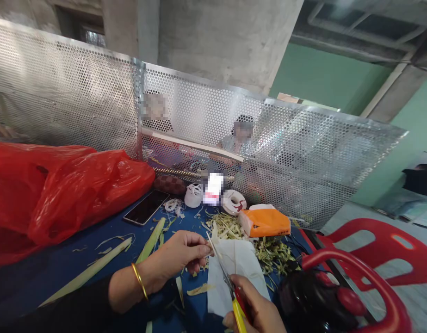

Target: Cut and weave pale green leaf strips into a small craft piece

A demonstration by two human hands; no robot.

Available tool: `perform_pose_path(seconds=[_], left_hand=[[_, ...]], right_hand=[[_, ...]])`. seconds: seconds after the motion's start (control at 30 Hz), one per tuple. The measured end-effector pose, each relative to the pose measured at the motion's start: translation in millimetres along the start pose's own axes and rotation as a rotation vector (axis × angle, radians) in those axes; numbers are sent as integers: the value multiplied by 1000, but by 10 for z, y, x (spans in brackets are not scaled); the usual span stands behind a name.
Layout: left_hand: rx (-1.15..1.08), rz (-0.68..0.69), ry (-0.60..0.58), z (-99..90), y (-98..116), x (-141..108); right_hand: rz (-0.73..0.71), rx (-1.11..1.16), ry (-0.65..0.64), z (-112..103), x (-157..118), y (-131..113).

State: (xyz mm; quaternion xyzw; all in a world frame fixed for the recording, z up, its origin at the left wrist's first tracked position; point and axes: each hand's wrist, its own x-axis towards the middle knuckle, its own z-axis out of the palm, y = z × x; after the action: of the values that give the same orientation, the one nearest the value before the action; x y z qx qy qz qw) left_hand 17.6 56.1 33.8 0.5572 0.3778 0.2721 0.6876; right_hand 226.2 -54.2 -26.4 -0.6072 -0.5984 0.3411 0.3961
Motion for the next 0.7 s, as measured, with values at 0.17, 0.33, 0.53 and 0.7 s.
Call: perform_pose_path(seconds=[0.17, 0.33, 0.53, 0.7], left_hand=[[98, 65, 157, -131, -18, 116], [262, 167, 323, -394, -71, 292], [536, 269, 280, -514, -163, 332], [697, 336, 135, -403, -322, 281]], right_hand=[[6, -376, 47, -66, 12, 8], [-98, -652, 37, -14, -7, 88], [-94, -857, 83, -36, 23, 196], [-53, -982, 249, 59, 68, 345]])
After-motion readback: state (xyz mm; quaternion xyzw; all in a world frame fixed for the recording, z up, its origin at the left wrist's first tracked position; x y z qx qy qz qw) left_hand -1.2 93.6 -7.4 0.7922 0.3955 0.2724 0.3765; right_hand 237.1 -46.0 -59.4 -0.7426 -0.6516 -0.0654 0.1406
